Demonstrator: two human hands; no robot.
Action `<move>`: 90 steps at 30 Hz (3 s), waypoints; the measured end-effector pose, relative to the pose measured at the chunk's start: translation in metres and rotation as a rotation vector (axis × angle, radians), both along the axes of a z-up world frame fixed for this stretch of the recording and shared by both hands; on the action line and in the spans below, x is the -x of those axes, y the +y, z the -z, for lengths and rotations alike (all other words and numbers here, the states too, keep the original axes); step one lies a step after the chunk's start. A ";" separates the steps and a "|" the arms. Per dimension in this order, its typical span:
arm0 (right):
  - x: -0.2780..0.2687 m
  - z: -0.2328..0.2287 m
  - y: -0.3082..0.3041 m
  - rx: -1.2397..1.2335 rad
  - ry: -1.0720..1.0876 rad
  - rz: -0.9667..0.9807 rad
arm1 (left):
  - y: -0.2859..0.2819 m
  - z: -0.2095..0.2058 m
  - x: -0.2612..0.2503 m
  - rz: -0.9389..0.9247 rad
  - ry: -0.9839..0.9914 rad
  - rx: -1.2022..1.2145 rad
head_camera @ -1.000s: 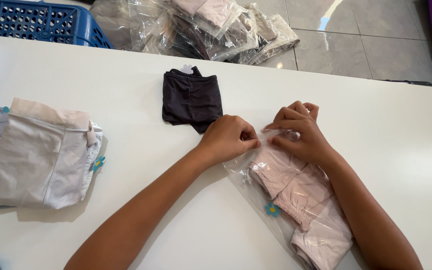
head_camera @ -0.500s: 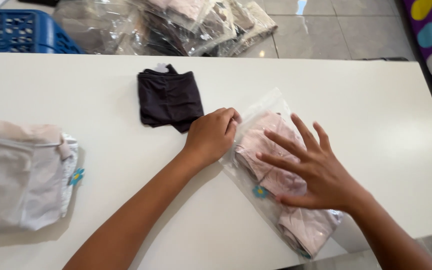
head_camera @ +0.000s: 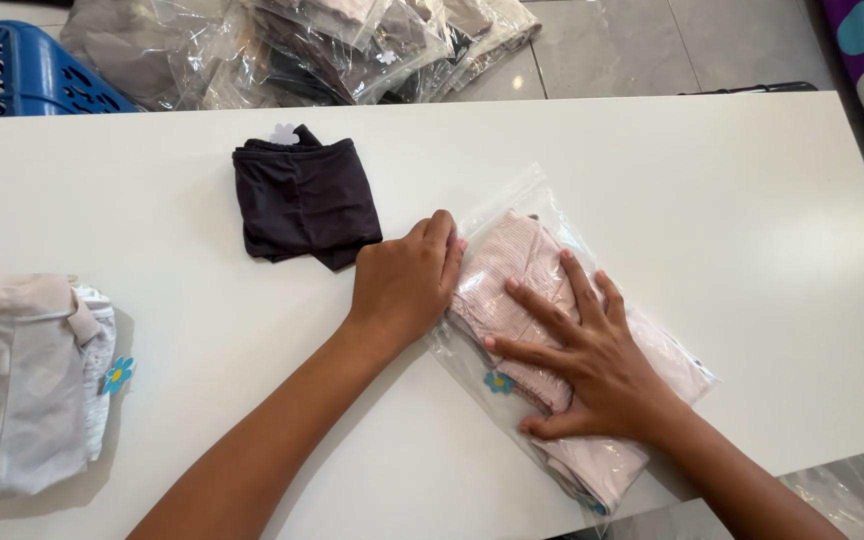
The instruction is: Packing folded underwear into clear plastic bags and sealing them.
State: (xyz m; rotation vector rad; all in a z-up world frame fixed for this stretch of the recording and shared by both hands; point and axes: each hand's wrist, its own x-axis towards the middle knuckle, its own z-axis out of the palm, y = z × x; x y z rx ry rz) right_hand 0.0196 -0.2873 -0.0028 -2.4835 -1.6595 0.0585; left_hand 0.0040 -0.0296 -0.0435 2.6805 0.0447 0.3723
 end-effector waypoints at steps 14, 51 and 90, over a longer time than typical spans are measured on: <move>-0.007 -0.019 0.007 0.132 -0.011 -0.016 | -0.001 0.006 -0.001 -0.002 -0.091 -0.050; 0.030 -0.006 -0.037 0.021 -0.075 0.094 | 0.010 0.005 -0.003 0.048 0.018 -0.084; 0.046 -0.128 0.001 0.032 -0.498 0.160 | 0.038 0.005 -0.016 0.083 0.078 1.082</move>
